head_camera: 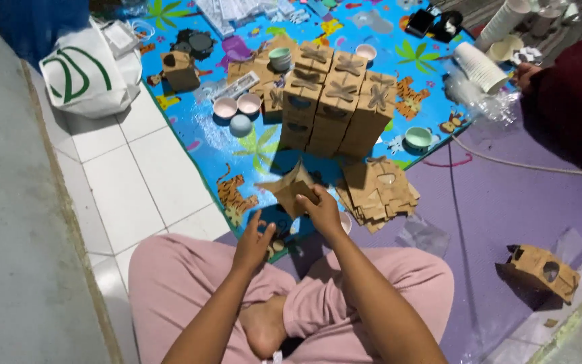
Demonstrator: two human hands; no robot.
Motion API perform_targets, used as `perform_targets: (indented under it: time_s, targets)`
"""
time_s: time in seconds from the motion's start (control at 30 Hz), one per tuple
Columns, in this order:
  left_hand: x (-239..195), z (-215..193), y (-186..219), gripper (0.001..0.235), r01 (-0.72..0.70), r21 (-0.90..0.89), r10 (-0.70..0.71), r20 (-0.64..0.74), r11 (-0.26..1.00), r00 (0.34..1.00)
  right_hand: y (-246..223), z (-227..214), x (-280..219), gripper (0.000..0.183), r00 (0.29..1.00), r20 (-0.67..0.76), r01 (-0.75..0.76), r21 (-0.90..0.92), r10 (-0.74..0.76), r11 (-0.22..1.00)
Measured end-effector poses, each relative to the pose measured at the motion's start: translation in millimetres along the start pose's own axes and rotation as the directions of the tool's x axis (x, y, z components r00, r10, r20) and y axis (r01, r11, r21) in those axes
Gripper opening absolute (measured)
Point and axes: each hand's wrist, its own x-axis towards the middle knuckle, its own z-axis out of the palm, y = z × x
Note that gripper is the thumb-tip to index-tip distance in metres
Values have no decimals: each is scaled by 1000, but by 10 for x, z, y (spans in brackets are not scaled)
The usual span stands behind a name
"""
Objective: The person sits on a mat and assembles a flat cardboard piece into a small box. They place a small white bowl inside the box and then close the flaps to secure it.
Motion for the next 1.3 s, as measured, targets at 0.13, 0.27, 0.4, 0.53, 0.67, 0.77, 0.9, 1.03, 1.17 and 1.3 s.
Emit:
perform_targets:
  time_s: [0.13, 0.27, 0.4, 0.53, 0.67, 0.77, 0.9, 1.03, 1.17, 1.3]
  targets:
    - [92, 36, -119, 69, 7, -100, -16, -90, 995, 996, -439, 22, -317, 24, 952, 125, 305, -409, -278, 860]
    - [127, 44, -243, 62, 9, -149, -39, -201, 989, 979, -349, 97, -367, 18, 876, 370, 477, -564, -310, 674]
    - [64, -1, -122, 59, -31, -239, -42, -295, 970, 955, -123, 167, -254, 16, 827, 489, 555, -638, -276, 534]
    - [105, 14, -147, 59, -45, -198, -24, -337, 979, 941, -365, 198, -358, 31, 804, 508, 594, -671, -308, 444]
    - [23, 38, -117, 48, -105, -121, 53, -372, 987, 927, -231, 265, -378, 28, 767, 448, 628, -671, -458, 394]
    - [30, 13, -44, 44, -137, -131, 75, -394, 982, 916, -112, 316, -286, 20, 707, 394, 656, -676, -588, 335]
    - [214, 183, -390, 30, -143, -8, 121, -481, 990, 869, -281, 287, -424, 25, 797, 502, 602, -709, -336, 368]
    - [282, 233, -451, 23, -128, 20, 121, -507, 992, 854, -403, 244, -500, 34, 818, 531, 566, -676, -222, 472]
    - [185, 82, -215, 26, -89, -117, 32, -417, 989, 908, -363, 264, -442, 39, 835, 508, 528, -634, -211, 564]
    - [229, 105, -351, 43, -120, -296, 21, -315, 948, 949, -293, 265, -412, 32, 842, 502, 498, -588, -195, 637]
